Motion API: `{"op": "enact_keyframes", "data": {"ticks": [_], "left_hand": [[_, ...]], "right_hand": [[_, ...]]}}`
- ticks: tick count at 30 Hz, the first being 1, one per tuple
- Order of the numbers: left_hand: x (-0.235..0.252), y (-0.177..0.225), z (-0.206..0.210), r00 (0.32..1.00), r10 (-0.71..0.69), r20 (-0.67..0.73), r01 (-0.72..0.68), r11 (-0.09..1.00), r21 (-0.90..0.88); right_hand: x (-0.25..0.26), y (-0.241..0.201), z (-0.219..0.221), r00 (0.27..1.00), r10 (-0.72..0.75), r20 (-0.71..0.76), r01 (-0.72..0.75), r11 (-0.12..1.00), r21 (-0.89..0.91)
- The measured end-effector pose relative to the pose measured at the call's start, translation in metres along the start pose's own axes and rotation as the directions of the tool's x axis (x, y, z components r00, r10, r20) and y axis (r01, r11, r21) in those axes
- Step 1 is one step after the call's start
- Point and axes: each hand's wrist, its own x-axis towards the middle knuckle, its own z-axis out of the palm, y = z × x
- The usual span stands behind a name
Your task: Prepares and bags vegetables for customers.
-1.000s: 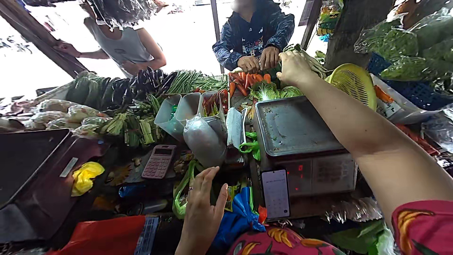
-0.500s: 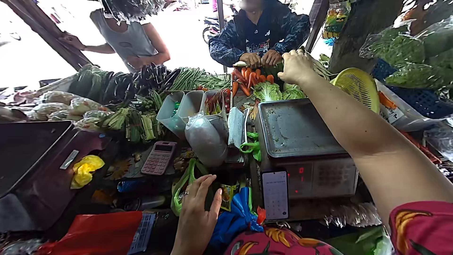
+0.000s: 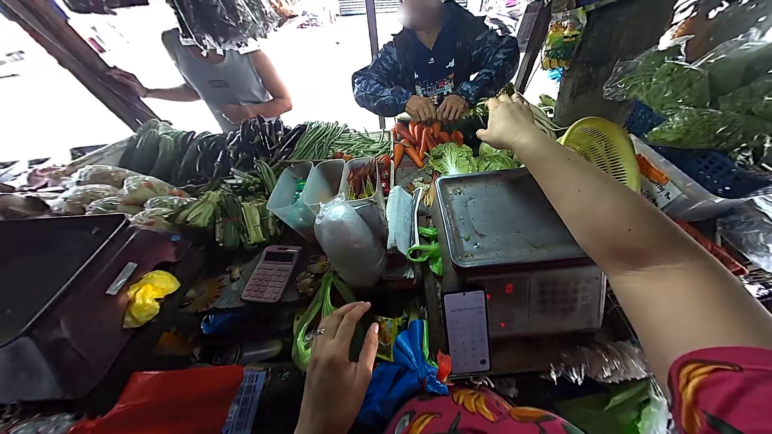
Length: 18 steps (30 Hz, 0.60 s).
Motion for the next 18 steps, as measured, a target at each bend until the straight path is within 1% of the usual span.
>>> {"op": "enact_keyframes", "data": {"ticks": [10,14,18], "left_hand": [[-0.0039,-0.0018,-0.0011,1.000,0.005,-0.012,-0.005,1.000,0.004],[-0.0046,-0.0020,-0.0017,1.000,-0.005,-0.014,0.005,1.000,0.006],[-0.0047,-0.0018,-0.0024,1.000,-0.004,-0.013,0.004,1.000,0.007]], "right_hand": [[-0.0045,0.0015,-0.0005,1.000,0.015,0.017,-0.015,1.000,0.003],[-0.0058,0.0022,-0.0013,1.000,0.019,0.022,-0.018,1.000,-0.023],[-0.0059,0.0031,-0.0013,0.999,0.023,0.026,-0.023,1.000,-0.002]]}}
